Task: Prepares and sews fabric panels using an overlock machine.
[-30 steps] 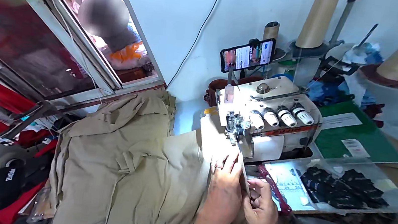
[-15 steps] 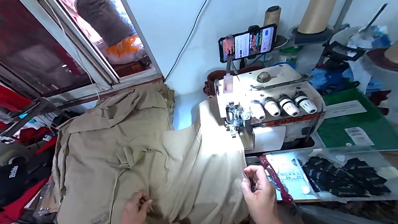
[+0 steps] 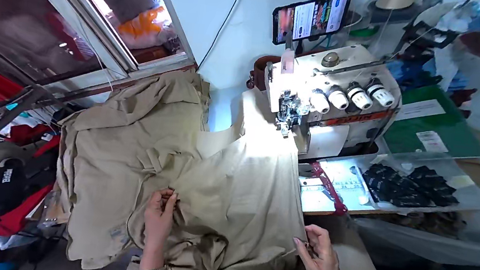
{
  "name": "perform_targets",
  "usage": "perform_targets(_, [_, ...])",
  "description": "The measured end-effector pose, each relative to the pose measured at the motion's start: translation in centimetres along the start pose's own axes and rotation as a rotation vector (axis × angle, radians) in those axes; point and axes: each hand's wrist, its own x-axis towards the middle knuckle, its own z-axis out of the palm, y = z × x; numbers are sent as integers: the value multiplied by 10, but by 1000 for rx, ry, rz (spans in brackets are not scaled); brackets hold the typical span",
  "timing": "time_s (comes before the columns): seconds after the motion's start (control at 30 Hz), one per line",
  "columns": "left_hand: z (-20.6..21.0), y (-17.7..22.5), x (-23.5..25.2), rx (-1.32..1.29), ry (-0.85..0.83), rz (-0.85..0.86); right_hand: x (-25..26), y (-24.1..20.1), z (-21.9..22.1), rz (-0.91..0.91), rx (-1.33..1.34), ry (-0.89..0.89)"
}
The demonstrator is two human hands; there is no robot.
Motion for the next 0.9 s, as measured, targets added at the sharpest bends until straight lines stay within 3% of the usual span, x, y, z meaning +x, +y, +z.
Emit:
perform_targets(0.23, [5,54,-35,346,-47,151,-8,2,-17,70,-93,-84])
perform_targets(0.37, [17,54,-46,417,-148,229,-10,-11,-27,209,-77,-110])
perform_targets(0.5, [20,55,-51,414,-138,266,-13,-32,-34,244,-28,-4])
perform_targets(0.6, [19,61,-58,342,-170,284,-19,-41,-39,175,-2,40])
perform_targets(0.77, [30,71,-76,140,-369,290,-23,-43,-41,110,-61,52])
perform_targets(0.9, [51,75,-99,-233,-677,129,-20,-44,-40,129,-130,64])
